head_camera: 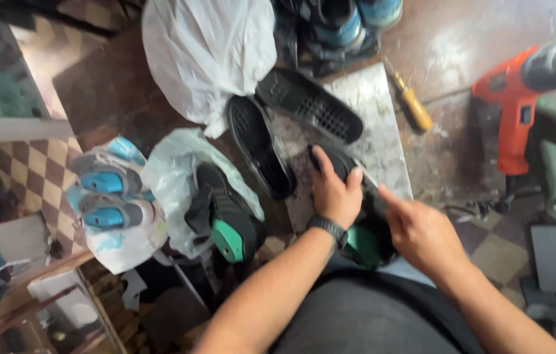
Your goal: Repairing a shoe by prying the sole with a tool and using a utility knife to trim components at a workbench.
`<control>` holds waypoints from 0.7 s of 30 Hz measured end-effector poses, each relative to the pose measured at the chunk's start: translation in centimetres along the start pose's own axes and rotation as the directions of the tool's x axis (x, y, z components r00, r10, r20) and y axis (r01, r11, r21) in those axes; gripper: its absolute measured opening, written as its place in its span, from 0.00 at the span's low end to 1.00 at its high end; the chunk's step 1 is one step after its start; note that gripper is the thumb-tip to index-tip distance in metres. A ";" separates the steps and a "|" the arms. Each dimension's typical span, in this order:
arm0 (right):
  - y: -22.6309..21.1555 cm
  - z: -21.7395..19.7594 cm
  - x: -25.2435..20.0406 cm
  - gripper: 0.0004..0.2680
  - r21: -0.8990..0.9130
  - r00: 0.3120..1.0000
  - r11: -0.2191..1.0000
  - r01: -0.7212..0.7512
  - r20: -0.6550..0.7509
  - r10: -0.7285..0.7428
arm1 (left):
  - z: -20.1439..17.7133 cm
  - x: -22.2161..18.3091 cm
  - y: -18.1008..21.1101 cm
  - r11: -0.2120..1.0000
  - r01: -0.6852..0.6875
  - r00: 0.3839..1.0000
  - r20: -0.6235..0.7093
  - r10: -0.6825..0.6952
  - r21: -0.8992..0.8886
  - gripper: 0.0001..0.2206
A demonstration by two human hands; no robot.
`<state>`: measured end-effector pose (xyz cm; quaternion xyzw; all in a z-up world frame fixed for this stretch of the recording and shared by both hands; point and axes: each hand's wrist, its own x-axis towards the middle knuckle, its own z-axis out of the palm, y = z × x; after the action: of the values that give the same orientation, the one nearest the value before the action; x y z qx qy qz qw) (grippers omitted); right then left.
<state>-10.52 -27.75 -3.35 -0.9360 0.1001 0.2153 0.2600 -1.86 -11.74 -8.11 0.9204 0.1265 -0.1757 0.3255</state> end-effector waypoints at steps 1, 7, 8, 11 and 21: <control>-0.4 0.0 -0.7 0.22 -0.066 0.999 0.998 -0.014 -0.033 0.011 | -0.1 -0.2 -0.6 0.999 0.024 1.000 0.015 -0.024 -0.024 0.48; -0.5 -1.8 -1.3 0.22 -0.154 0.992 0.985 0.082 -0.077 -0.095 | -0.7 -0.3 0.0 1.000 0.007 1.000 0.031 -0.006 -0.019 0.47; -0.8 -1.9 -1.0 0.22 -0.156 0.992 0.984 0.084 -0.079 -0.097 | -0.9 -0.2 0.3 1.000 0.006 1.000 0.029 -0.005 -0.021 0.47; -1.5 -1.0 -1.3 0.18 -0.173 0.993 0.984 0.053 -0.095 -0.071 | -0.8 -0.9 -0.1 1.000 0.010 0.999 0.043 -0.009 -0.013 0.47; -1.0 1.8 2.3 0.18 -0.186 0.997 0.981 -0.058 0.031 0.065 | -0.1 0.1 -2.1 0.950 -0.296 0.951 -0.122 0.284 -0.094 0.45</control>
<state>-8.83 -26.16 -5.34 -0.9484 0.1037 0.2490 0.1668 -2.45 -10.13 -9.24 0.9175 0.0164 -0.0689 0.3915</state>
